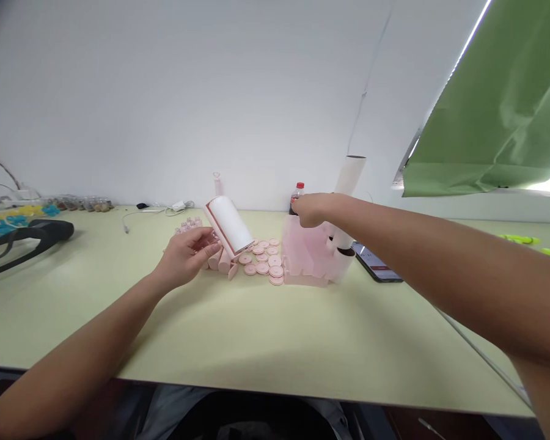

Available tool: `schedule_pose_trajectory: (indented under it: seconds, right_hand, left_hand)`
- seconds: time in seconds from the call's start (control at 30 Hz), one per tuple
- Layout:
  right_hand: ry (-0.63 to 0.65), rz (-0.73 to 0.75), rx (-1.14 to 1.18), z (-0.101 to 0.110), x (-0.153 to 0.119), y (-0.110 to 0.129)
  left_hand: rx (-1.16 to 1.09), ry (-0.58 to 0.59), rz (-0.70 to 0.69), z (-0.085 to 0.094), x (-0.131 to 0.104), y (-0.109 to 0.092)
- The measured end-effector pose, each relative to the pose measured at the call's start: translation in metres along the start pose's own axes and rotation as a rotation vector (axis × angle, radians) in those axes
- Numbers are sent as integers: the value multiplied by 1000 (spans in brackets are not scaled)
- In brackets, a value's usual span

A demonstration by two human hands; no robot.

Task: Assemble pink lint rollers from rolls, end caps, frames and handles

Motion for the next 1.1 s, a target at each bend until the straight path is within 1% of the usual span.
schedule_pose_trajectory:
  seconds: [0.03,0.1,0.17,0.2,0.27,0.37,0.43,0.5,0.53,0.57,0.6,0.67,0.7,0.8,0.87,0.93,1.0,1.07,1.1]
  right_hand:
    - [61,-3,-13,-6,-1,-1]
    - [270,-10,-75,-22,-7,-1]
    - [418,6,-148,-29,-13,1]
    - [465,17,-181,-30,-16,2]
    - [495,31,-219,-27,-18,4]
    - [465,22,-205,-13,-19,9]
    - [366,26,-115,6,-22,21]
    - [247,43,72,27,-33,41]
    - [212,43,195,34,-42,52]
    - [203,59,317,36,-54,64]
    - [216,85,435,35,-68,77]
    - [218,147,600,27,-96,100]
    - [193,142,656,21,-108,105]
    - [141,82,788,-6,-137,109]
    - [105,49,900,-23,-149,107]
    - [85,51,973,-36,-158,109]
    - [79,77,1020,-44,-164,114]
    - [76,118,1048,-47,-169,120]
    - [79,140,1056,-49,-171,123]
  left_hand:
    - [-7,-3,-3,0,0,0]
    - [-30,-3,-11,-1,0,-2]
    - [-45,-2,-12,-1,0,-2]
    - [-46,2,-9,-2,0,-2]
    - [-48,7,5,-2,0,-1]
    - [-52,14,18,-3,-1,-1]
    - [-52,35,10,-5,-1,-3]
    - [-54,79,-12,-11,-2,-8]
    - [-58,106,-23,-15,-2,-11]
    - [-63,131,-33,-19,-3,-14]
    - [-72,151,-41,-23,-4,-17]
    - [-91,193,-39,-31,-7,-22]
    - [-101,225,-35,-35,-9,-25]
    - [-133,394,-18,-55,-18,-32]
    - [-179,465,15,-64,-23,-33]
    - [-261,445,63,-65,-24,-31]
    - [-334,376,42,-61,-20,-35]
    - [-343,350,-86,-56,-16,-49]
    - [-324,357,-163,-54,-15,-58]
Point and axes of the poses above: each hand's wrist, its own x-axis towards the middle knuckle, its own z-axis out of the back of the hand, y = z × x, the point moved 10 cm from there along x, towards the middle knuckle, and after that the axes turned 5 degrees about -z, right-handed, at the moved point
